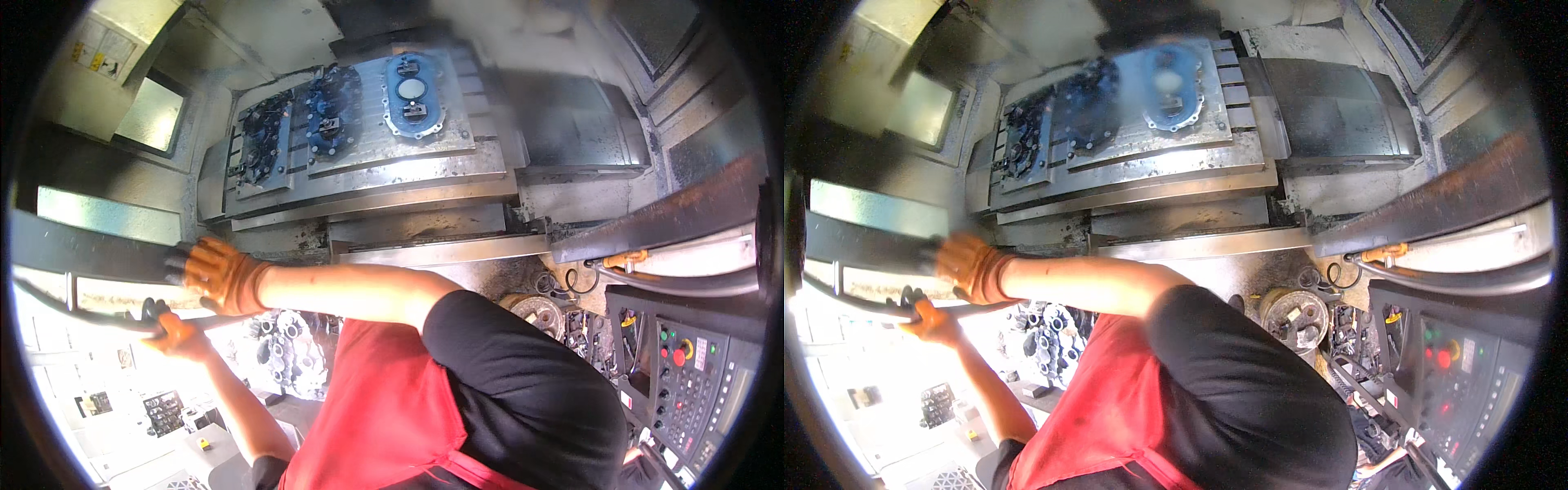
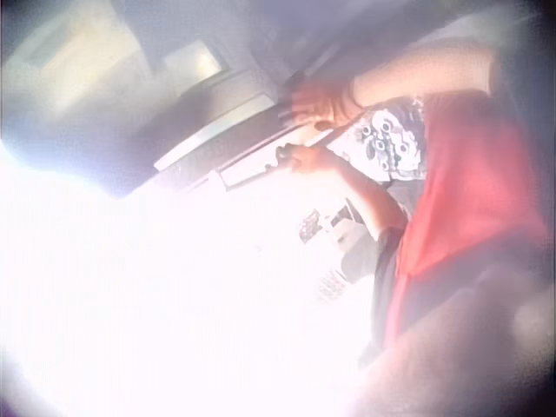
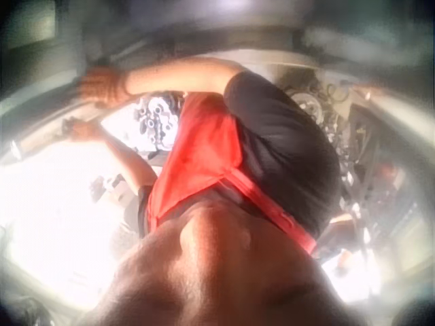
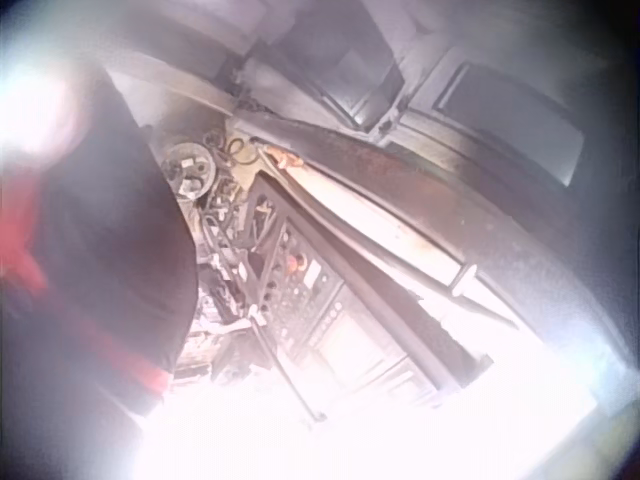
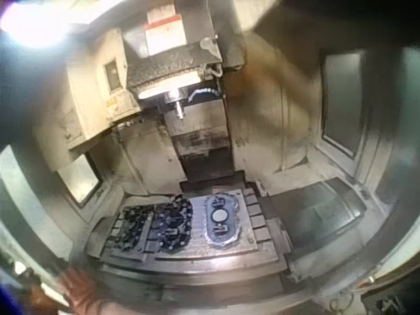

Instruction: The person opens a machining center door, uses a blow gun to clear debris, and removes machined components from a fixture by hand. They then place new workpieces into the fixture, secure them with a hand tool, and clean the parts with the blow gun.

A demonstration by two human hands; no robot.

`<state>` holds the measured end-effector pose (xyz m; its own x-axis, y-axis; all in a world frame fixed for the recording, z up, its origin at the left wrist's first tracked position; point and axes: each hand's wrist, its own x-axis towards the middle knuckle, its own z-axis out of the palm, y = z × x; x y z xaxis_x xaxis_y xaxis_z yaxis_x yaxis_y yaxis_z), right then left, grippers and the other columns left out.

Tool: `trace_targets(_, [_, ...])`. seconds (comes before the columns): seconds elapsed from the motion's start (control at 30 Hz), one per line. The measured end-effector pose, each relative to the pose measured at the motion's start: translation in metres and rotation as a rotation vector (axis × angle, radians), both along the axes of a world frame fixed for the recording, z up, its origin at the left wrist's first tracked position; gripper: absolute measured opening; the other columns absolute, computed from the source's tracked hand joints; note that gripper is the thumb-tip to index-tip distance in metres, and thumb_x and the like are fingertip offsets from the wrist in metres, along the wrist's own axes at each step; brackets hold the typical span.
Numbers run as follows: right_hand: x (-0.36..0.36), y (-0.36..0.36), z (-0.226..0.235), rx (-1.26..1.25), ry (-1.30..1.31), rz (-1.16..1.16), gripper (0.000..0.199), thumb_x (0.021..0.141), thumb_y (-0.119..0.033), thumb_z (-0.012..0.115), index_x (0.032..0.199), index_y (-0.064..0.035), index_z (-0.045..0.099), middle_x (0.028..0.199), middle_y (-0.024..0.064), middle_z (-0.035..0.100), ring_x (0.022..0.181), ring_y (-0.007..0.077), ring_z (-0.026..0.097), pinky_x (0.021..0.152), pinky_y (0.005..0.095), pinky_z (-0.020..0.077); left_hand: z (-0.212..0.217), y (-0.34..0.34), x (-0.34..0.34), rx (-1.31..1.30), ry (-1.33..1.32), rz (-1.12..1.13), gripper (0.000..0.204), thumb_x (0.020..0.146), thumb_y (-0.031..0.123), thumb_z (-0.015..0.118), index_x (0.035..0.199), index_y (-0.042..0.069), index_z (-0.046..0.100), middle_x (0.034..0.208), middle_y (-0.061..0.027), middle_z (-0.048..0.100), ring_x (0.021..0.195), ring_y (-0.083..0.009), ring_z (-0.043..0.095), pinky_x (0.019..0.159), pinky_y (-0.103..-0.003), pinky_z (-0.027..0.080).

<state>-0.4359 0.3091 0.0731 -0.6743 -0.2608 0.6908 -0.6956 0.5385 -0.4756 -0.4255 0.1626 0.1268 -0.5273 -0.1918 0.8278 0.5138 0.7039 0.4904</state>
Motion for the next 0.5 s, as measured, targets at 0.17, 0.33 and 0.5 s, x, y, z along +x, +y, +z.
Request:
trace_targets(0.17, [0.101,0.088,-0.091,-0.101,-0.384,-0.201,0.058,0.082,-0.039,0.067,0.125,-0.0020,0.054,0.121,0.0193,0.058,0.118,0.0360,0.053,0.102,0.0430,0.0404,-0.025,-0.093,-0.099,-0.382,-0.031,0.404,0.049,0.093,0.027,0.059,0.132,0.003,0.044,0.120,-0.0183,0.059,0.102,-0.0281,0.061,0.087,-0.039,0.050])
trace_targets(0.33, [0.266,0.233,-0.349,0.193,-1.545,-0.984,0.066,0.082,-0.046,0.060,0.135,-0.0093,0.045,0.122,0.0214,0.061,0.114,0.0339,0.059,0.093,0.0442,0.0472,-0.050,-0.301,-0.249,-0.599,0.211,0.640,0.033,0.094,0.032,0.055,0.119,0.011,0.049,0.089,-0.0070,0.056,0.069,-0.0169,0.055,0.056,-0.030,0.043])
trace_targets(0.5, [0.441,0.364,-0.322,0.055,-1.250,-1.685,0.030,0.092,-0.026,0.055,0.121,-0.0187,0.055,0.103,0.0087,0.069,0.093,0.0265,0.067,0.075,0.0454,0.0514,-0.086,-0.284,-0.315,-0.534,-0.011,0.832,0.032,0.092,0.029,0.054,0.120,0.015,0.052,0.081,-0.0015,0.060,0.060,-0.0150,0.059,0.049,-0.030,0.046])
